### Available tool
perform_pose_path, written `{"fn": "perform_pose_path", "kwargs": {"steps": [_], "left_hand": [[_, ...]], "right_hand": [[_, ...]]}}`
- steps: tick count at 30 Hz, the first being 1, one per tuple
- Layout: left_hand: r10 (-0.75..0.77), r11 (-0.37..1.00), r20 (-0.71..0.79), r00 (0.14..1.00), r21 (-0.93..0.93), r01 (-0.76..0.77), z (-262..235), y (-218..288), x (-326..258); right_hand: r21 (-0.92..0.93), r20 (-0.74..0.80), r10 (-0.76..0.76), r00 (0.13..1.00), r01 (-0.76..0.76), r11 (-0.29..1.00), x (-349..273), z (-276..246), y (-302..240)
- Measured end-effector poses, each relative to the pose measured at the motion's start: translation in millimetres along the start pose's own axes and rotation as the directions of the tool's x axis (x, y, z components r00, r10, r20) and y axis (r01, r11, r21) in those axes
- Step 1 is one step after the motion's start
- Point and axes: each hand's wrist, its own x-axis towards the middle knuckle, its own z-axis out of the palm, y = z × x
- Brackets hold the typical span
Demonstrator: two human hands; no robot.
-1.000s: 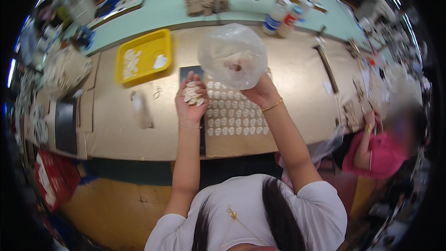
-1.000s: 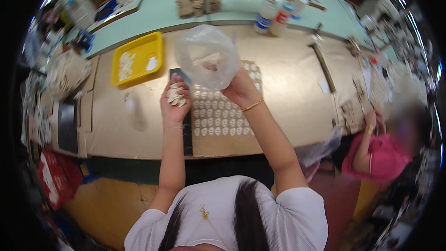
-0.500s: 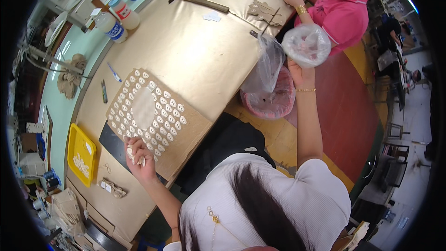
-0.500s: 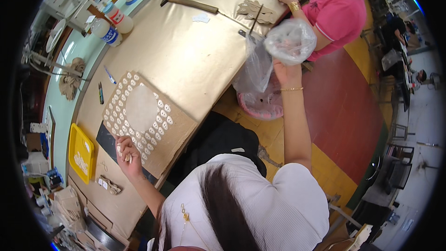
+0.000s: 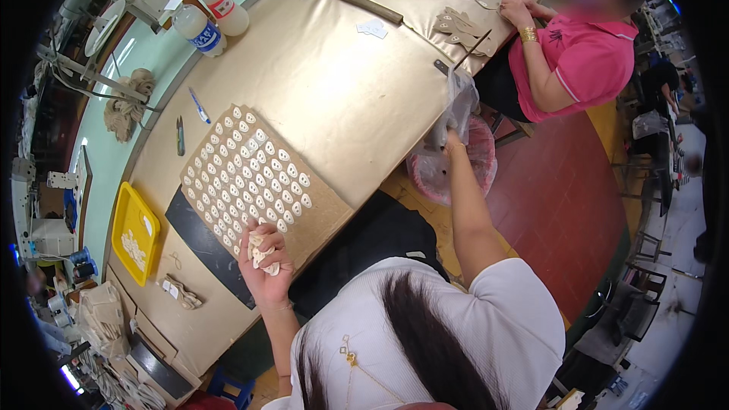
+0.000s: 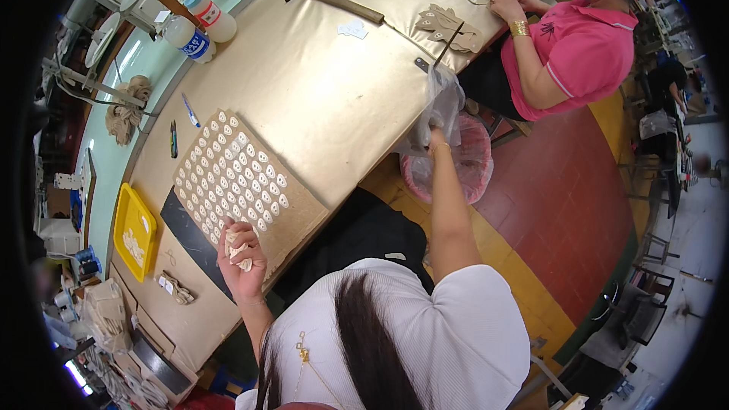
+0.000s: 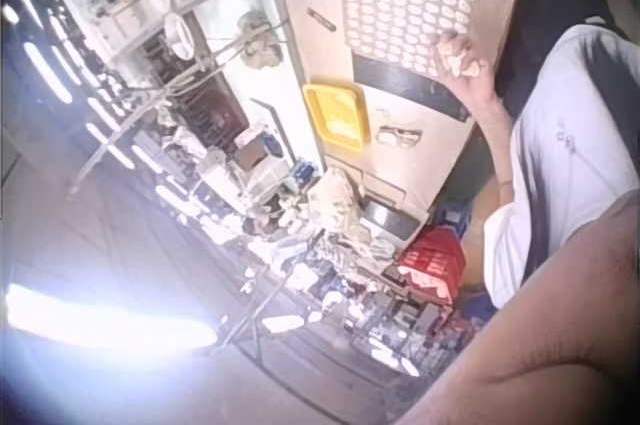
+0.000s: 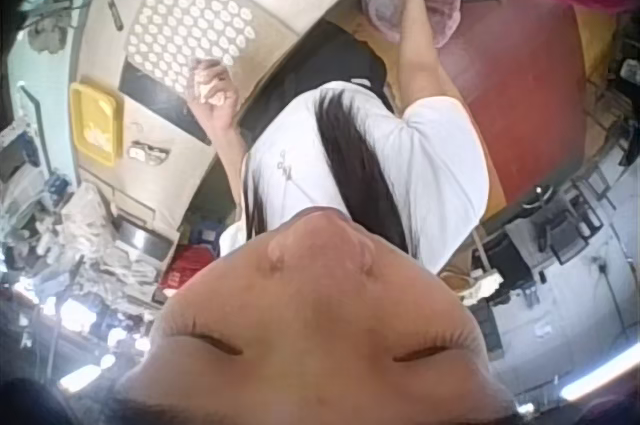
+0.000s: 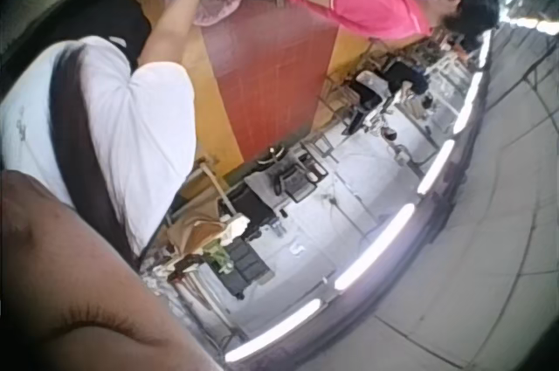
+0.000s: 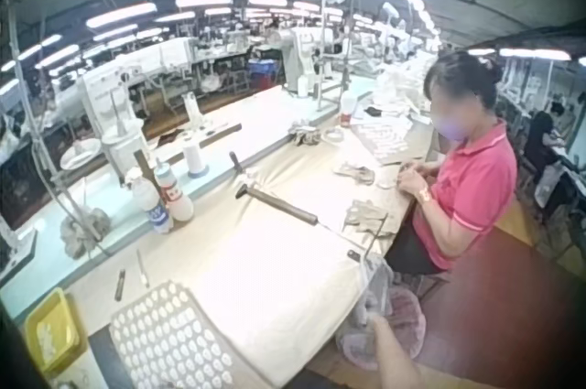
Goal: The person picks small white decorative pieces from a yellow tray and places them one by one onto a cardboard sheet with pre-marked positions. The person continues filling the sheet in rows, handling the pieces by hand without using tools.
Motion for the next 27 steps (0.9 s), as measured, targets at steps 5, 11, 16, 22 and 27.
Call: {"fn": "perform_pose_path", "kwargs": {"steps": [5,11,16,22,27], "left_hand": [[-0.134,0.990,-0.054,0.990,0.030,0.135,-2,-11,17],[-0.091,0.980,-0.104,0.990,0.167,0.108,4,-19,22],[-0.046,0.976,-0.142,0.989,0.205,0.075,0,-14,25],[-0.019,0.950,-0.304,0.953,0.291,0.112,18,-13,37],[-0.060,0.915,-0.208,0.976,0.380,0.137,16,6,37]], "right_hand": [[-0.967,0.148,-0.891,0.430,-0.126,-0.221,47,-28,-61],[-0.931,0.337,-0.909,0.245,0.234,-0.282,9,1,-106],[-0.943,0.092,-0.586,0.805,-0.119,-0.311,-45,9,-138],[-0.921,0.066,-0.188,0.980,-0.013,-0.390,4,-106,-70],[-0.992,-0.126,-0.279,0.952,-0.122,0.033,-44,-44,-98]]}}
